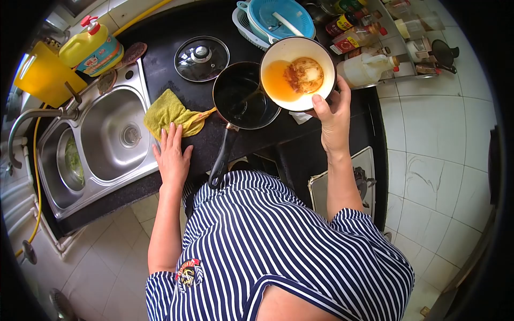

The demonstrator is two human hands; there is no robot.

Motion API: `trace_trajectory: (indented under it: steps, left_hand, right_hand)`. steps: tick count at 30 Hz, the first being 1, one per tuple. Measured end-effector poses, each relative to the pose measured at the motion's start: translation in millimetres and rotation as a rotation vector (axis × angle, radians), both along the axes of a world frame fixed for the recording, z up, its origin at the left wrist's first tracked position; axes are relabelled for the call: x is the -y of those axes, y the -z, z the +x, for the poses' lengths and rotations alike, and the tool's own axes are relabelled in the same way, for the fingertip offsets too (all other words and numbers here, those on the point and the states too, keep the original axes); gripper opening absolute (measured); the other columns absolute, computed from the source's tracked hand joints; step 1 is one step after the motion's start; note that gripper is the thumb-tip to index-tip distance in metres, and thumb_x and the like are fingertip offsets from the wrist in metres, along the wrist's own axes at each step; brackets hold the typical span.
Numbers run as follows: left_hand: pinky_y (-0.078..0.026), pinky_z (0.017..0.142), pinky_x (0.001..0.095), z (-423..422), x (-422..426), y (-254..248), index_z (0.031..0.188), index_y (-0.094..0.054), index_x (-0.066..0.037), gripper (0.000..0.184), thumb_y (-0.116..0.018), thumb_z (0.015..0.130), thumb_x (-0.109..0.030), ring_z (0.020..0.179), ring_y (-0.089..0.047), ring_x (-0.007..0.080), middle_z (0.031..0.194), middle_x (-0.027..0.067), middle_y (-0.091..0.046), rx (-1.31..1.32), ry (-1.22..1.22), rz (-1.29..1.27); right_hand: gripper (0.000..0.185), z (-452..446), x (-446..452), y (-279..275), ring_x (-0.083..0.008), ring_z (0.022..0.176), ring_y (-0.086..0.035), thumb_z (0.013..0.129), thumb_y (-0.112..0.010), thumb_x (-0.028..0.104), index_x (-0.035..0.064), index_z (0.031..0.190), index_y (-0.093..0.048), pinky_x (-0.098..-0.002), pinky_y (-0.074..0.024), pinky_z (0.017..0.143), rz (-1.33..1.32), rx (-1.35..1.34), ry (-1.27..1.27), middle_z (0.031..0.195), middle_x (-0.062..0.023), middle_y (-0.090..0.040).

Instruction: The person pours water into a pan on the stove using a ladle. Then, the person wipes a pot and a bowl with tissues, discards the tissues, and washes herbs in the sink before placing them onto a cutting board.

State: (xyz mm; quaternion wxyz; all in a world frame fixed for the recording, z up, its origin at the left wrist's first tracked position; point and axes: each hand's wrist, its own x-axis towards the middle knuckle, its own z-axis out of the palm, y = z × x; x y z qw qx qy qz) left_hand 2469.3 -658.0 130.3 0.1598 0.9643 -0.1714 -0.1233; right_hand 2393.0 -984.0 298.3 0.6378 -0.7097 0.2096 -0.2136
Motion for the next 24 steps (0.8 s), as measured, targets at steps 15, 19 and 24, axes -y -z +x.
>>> trace_trajectory:
  steps: [15,19,24]
  left_hand:
    - [-0.018,0.119,0.0573,2,-1,-3,0.151,-0.038,-0.021,0.070,-0.070,0.088,-0.027,0.149,-0.027,0.0266,0.160,0.0012,-0.032,-0.011,0.020,0.019]
    - [-0.018,0.119,0.0573,3,-1,-4,0.151,-0.038,-0.021,0.070,-0.069,0.088,-0.026,0.149,-0.026,0.0265,0.160,0.0012,-0.032,-0.023,0.018,0.025]
    - [-0.019,0.119,0.0577,4,0,-5,0.151,-0.038,-0.021,0.071,-0.069,0.088,-0.026,0.149,-0.026,0.0263,0.160,0.0011,-0.031,-0.024,0.022,0.031]
  right_hand:
    - [0.080,0,-8,-1,-0.0260,0.108,-0.063,0.084,-0.078,0.018,0.0048,0.146,-0.029,-0.0319,-0.0594,0.082,-0.154,-0.039,0.013,0.130,-0.0198,-0.043]
    - [0.080,1,-9,0,-0.0247,0.107,-0.064,0.084,-0.078,0.016,0.0049,0.146,-0.029,-0.0311,-0.0578,0.085,-0.150,-0.040,0.011,0.131,-0.0193,-0.043]
    - [0.079,1,-12,-1,-0.0233,0.106,-0.064,0.084,-0.078,0.014,0.0054,0.146,-0.029,-0.0316,-0.0567,0.086,-0.160,-0.050,0.004,0.131,-0.0186,-0.044]
